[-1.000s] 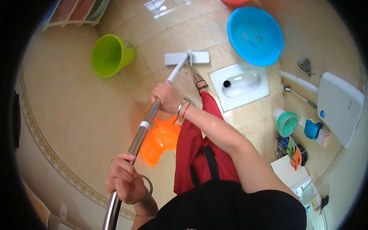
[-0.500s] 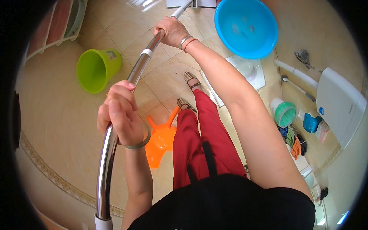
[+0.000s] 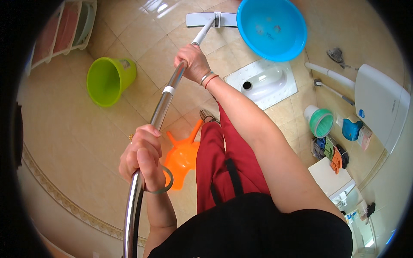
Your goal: The person mops a tiled bathroom floor using a flat mop. They move an orange plastic stool aside to access the area underneath, then continue mopping around a squat toilet and several buckets. The person periodically dips the mop into a red bucket to wet it and wrings it out using the bucket's built-in mechanism.
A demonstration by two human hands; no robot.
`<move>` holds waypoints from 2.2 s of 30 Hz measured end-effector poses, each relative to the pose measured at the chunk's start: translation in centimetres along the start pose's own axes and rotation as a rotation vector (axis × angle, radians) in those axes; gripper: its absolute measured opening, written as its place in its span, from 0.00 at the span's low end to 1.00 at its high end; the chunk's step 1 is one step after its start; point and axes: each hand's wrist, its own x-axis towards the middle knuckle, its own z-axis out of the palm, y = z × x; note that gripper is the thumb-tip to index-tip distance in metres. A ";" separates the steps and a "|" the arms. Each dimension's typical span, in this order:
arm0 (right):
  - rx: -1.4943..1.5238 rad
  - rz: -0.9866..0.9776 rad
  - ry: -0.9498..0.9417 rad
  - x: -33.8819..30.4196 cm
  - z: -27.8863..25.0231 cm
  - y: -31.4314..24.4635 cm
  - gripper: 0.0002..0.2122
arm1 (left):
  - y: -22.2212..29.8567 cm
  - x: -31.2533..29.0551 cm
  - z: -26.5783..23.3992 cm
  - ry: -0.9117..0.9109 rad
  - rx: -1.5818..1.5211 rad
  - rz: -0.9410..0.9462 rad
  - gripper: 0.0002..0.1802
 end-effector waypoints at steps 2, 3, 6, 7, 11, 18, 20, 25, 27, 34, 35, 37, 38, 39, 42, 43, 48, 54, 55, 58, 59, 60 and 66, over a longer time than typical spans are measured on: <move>0.014 0.009 0.019 -1.7 0.3 -1.3 0.09 | 0.7 -1.7 -0.7 -0.032 0.015 -0.013 0.15; 0.021 0.014 0.028 -2.6 0.4 -1.9 0.09 | 1.0 -2.8 -0.9 -0.043 0.003 -0.017 0.15; 0.030 -0.002 0.049 -5.5 1.0 -3.6 0.09 | 2.1 -5.5 -1.9 -0.084 -0.019 -0.011 0.13; 0.016 -0.001 0.060 -6.5 1.0 -4.0 0.09 | 2.3 -6.3 -2.0 -0.097 -0.031 -0.005 0.13; -0.011 0.098 0.057 -10.6 0.6 -6.1 0.09 | 3.2 -9.0 -2.4 -0.136 -0.082 -0.012 0.15; 0.010 0.156 0.159 -15.9 3.0 -9.9 0.10 | 5.5 -11.4 -5.3 -0.258 -0.083 -0.071 0.16; 0.056 0.133 0.197 -16.8 4.7 -11.7 0.10 | 6.8 -12.1 -6.8 -0.252 -0.058 -0.096 0.16; 0.075 0.189 0.188 -19.6 7.8 -16.6 0.14 | 9.4 -14.3 -9.4 -0.209 -0.006 -0.189 0.15; 0.096 0.197 0.147 -19.8 7.9 -17.4 0.14 | 10.1 -14.5 -9.9 -0.200 0.013 -0.198 0.15; 0.129 0.010 -0.415 -18.0 3.7 -14.0 0.08 | 9.9 -13.8 -8.1 -0.180 -0.068 -0.168 0.19; 0.148 0.019 -0.405 -17.7 2.8 -14.5 0.08 | 10.3 -13.7 -7.5 -0.194 -0.082 -0.150 0.20; 0.177 0.035 -0.375 -17.3 0.8 -15.0 0.07 | 10.6 -13.6 -6.3 -0.207 -0.114 -0.125 0.22; 0.108 0.031 -0.331 -17.5 0.1 -14.6 0.07 | 10.7 -13.4 -5.7 -0.205 -0.129 -0.117 0.22; 0.039 0.028 -0.285 -17.6 -0.6 -13.9 0.07 | 10.7 -13.2 -5.0 -0.205 -0.145 -0.109 0.23; -0.062 0.019 -0.203 -18.8 -3.0 -10.8 0.08 | 9.7 -13.3 -3.1 -0.259 -0.152 -0.169 0.22; -0.075 0.014 -0.185 -19.1 -4.0 -9.5 0.09 | 9.0 -13.2 -2.3 -0.289 -0.145 -0.184 0.22; -0.126 0.132 -0.146 -20.5 -7.7 -4.2 0.11 | 4.4 -13.6 2.6 -0.391 -0.224 -0.030 0.20; -0.093 0.245 0.053 -22.4 -6.3 -4.9 0.14 | 3.9 -13.8 2.8 -0.516 -0.247 -0.019 0.20; -0.095 0.258 0.091 -23.0 -5.8 -5.5 0.14 | 4.4 -13.8 2.4 -0.572 -0.238 -0.020 0.20; -0.109 0.286 0.190 -24.7 -4.5 -7.8 0.13 | 6.1 -14.2 1.6 -0.712 -0.198 -0.028 0.20; -0.088 0.294 0.206 -25.2 -4.1 -8.5 0.13 | 6.5 -14.1 1.3 -0.743 -0.192 -0.037 0.20; -0.065 0.302 0.221 -25.8 -3.5 -9.2 0.13 | 7.0 -13.9 0.8 -0.774 -0.185 -0.046 0.20; -0.044 0.298 0.327 -25.2 1.7 -12.6 0.13 | 8.9 -14.5 -3.6 -0.686 -0.122 -0.197 0.22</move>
